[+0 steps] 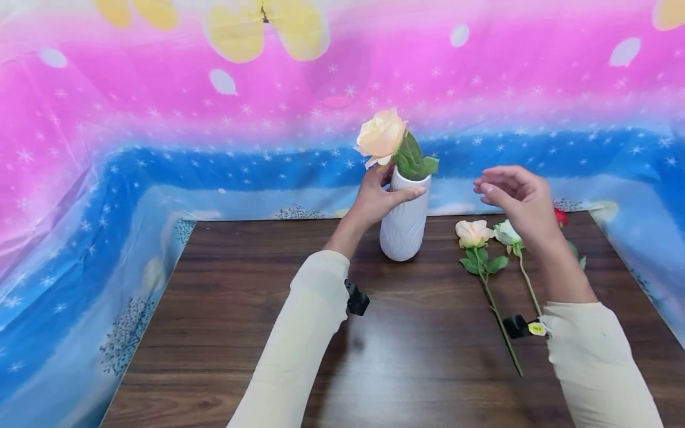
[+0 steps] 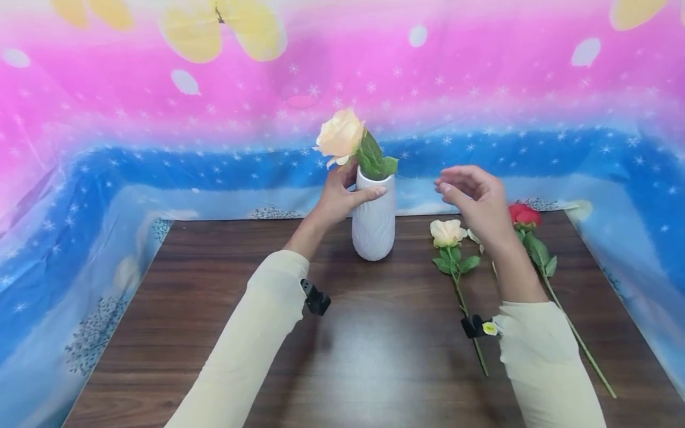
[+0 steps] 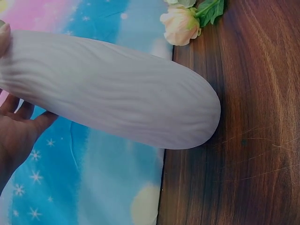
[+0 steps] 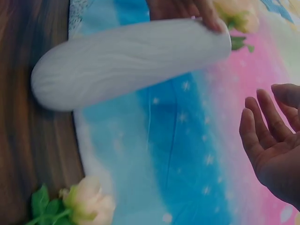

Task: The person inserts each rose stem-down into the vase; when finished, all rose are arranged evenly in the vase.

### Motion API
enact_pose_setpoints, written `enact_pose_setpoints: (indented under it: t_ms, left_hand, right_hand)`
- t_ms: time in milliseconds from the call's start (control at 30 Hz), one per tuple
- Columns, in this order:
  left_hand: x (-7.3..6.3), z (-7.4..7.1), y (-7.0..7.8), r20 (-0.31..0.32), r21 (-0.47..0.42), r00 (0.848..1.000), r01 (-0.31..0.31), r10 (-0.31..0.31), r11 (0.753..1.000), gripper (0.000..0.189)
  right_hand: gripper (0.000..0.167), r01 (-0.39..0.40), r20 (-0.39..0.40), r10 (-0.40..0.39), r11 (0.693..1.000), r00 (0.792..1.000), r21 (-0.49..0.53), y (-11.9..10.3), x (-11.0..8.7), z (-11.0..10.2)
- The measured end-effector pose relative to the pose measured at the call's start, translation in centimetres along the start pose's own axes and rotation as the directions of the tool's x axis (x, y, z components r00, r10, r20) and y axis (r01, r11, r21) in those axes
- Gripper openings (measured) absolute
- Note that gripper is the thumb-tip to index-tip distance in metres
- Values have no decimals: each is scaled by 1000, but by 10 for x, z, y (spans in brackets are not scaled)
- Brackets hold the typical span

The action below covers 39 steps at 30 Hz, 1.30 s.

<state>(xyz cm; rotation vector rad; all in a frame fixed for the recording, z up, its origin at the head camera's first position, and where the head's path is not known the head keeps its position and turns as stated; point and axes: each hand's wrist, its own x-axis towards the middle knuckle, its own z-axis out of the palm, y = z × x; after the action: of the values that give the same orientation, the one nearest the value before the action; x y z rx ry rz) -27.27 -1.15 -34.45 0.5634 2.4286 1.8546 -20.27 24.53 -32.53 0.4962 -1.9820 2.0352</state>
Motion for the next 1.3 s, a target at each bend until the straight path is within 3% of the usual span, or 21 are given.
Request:
enact_pose_setpoints:
  t_ms: [300, 500, 633, 700, 833, 1000, 1067, 1300]
  left_hand:
    - [-1, -2, -2, -12, 12, 999, 30, -30, 999, 83]
    - [-2, -2, -4, 5, 28, 999, 41, -41, 999, 81]
    - [-1, -1, -2, 3, 27, 999, 52, -52, 998, 83]
    - [-1, -1, -2, 6, 31, 998, 56, -56, 998, 82]
    - [0, -1, -1, 5, 36, 999, 44, -44, 998, 82]
    - [0, -1, -1, -5, 21, 1000, 29, -29, 999, 82]
    - [0, -1, -2, -1, 19, 999, 33, -33, 999, 81]
    - [-1, 0, -1, 3, 7, 1000, 11, -11, 1000, 80]
  right_hand:
    - [25, -108, 2, 108, 994, 994, 21, 26, -31, -36]
    - [28, -158, 43, 159, 987, 986, -38, 49, -45, -50]
    - [28, -233, 60, 241, 966, 969, -115, 64, -53, -55]
    - [26, -291, 62, 308, 935, 949, -201, 72, -58, -59]
    - [17, -373, 64, 426, 847, 902, -378, 86, -66, -66]
    - [43, -427, 75, 513, 779, 855, -460, 103, -71, -66]
    - [43, -439, 73, 541, 747, 838, -499, 108, -73, -66]
    - [35, -398, 47, 575, 621, 817, -675, 116, -80, -66]
